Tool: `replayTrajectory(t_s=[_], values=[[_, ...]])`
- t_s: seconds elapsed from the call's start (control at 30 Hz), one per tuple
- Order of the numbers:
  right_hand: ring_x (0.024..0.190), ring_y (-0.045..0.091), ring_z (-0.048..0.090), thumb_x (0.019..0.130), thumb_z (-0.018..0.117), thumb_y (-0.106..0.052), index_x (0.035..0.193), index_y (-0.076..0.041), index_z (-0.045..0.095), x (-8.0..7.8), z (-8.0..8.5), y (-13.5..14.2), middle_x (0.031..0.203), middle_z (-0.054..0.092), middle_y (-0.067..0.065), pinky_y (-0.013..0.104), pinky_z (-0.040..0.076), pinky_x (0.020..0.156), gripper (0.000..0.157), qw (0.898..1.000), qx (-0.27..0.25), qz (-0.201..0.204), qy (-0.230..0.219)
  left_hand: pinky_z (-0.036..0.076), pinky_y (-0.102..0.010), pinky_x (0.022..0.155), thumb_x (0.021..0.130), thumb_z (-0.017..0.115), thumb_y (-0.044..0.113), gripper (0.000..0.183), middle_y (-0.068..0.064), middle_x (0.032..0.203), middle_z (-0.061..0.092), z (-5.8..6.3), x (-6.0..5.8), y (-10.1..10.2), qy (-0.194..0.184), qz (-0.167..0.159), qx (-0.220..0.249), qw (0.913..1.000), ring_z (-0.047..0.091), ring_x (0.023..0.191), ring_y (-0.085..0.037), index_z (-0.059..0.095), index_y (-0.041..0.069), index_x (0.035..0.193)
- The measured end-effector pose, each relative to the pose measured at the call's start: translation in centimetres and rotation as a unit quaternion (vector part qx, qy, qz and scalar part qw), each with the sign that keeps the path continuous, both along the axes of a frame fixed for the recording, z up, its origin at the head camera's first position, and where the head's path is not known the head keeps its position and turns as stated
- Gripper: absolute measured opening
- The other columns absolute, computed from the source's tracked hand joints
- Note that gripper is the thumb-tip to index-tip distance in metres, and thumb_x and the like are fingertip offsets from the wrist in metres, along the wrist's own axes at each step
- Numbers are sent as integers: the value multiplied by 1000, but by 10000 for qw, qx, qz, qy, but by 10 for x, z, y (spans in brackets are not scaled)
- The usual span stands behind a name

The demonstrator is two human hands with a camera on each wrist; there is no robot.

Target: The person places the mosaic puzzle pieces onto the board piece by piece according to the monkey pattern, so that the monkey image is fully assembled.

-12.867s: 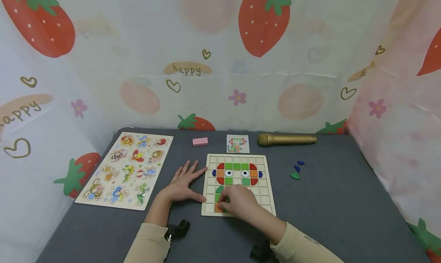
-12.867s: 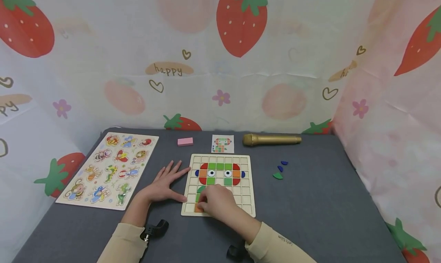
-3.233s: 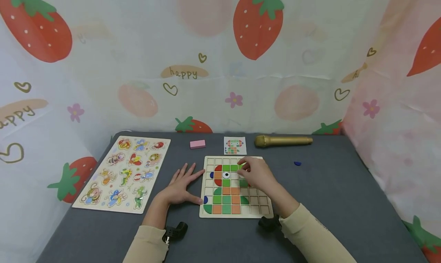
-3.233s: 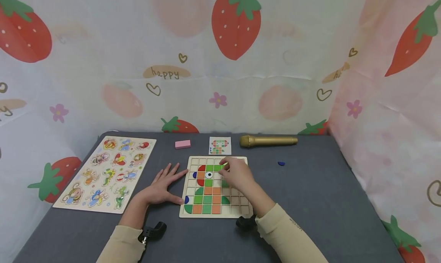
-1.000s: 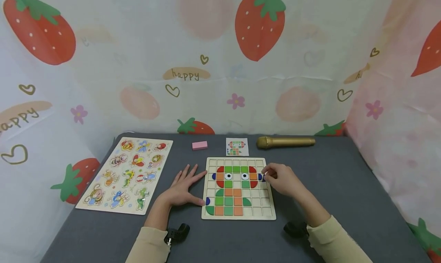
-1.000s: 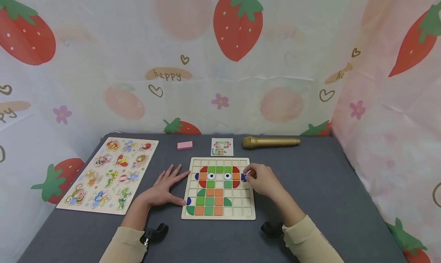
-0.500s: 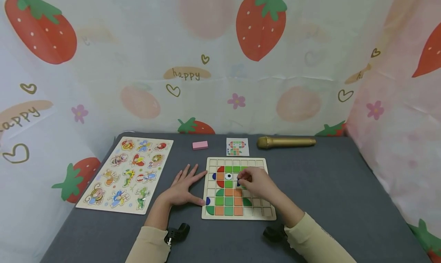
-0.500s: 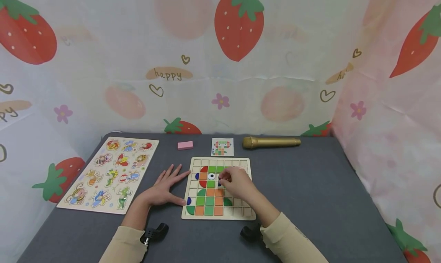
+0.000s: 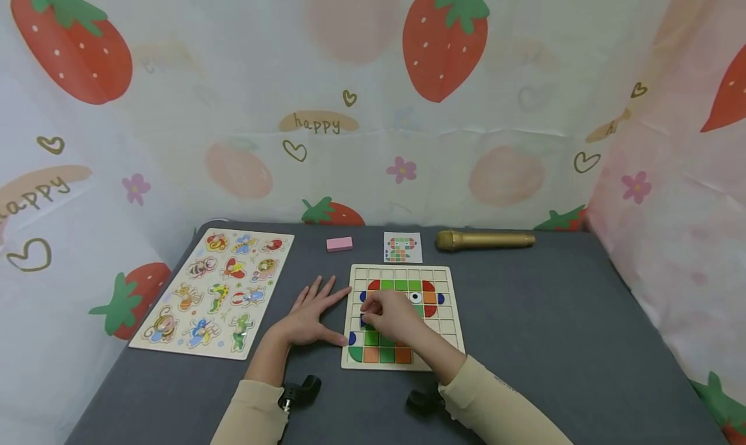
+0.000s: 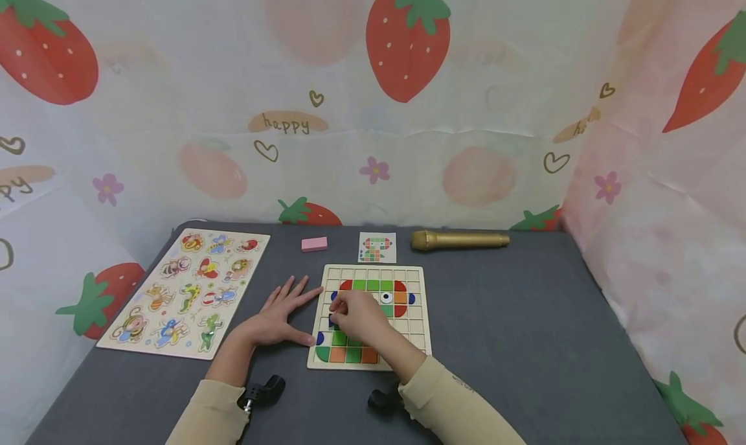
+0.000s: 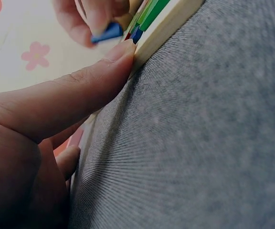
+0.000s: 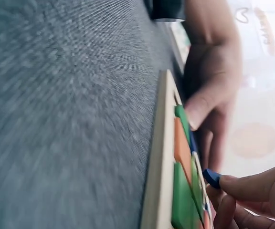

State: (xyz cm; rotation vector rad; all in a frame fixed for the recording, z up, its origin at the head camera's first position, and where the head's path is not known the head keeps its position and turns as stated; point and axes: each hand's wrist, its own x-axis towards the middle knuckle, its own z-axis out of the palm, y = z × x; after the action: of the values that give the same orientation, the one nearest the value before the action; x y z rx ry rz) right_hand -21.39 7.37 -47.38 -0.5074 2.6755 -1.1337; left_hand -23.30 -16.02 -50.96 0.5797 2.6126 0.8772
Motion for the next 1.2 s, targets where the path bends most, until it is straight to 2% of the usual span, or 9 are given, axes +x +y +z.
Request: replayTrajectory(t_s=[0.2,0.63,0.87,1.03,1.2], values=[[63,9,56,90,77,-20,85,-15,78,0,-2,-17,72,66,-7,25,46,56,7,9974,616,-326,170,-7,-60,123,74,85,54,105,-8,171,4,0,0,0,-2,-27,40,10000,-12,157,-35,31,30,160],[54,12,56,89,76,-15,70,-12,77,-4,4,-29,63,65,-6,24,43,49,19,9955,913,-265,-2,-7,-60,124,74,85,52,104,-9,171,4,0,-1,-1,-22,-12,70,10000,-12,157,-36,31,29,160],[59,15,59,90,74,-13,81,-8,81,-9,10,-29,70,69,-2,25,46,50,13,9953,805,-104,-523,-8,-59,124,75,85,52,104,-7,171,3,-1,-1,0,-77,-1,39,10000,-13,157,-35,31,30,160],[69,16,59,91,75,-15,89,-9,82,-10,10,-28,82,71,0,27,48,59,9,9950,788,-2,-621,-8,-59,123,74,85,53,104,-8,171,3,-2,-2,0,-66,-5,31,10000,-13,157,-35,30,30,160],[70,17,59,91,73,-11,89,-8,81,-11,6,-28,82,70,1,28,48,60,8,9953,691,58,-671,-7,-59,124,73,85,53,106,-7,171,4,-1,-1,-1,-58,6,74,10000,-12,157,-35,30,30,160]])
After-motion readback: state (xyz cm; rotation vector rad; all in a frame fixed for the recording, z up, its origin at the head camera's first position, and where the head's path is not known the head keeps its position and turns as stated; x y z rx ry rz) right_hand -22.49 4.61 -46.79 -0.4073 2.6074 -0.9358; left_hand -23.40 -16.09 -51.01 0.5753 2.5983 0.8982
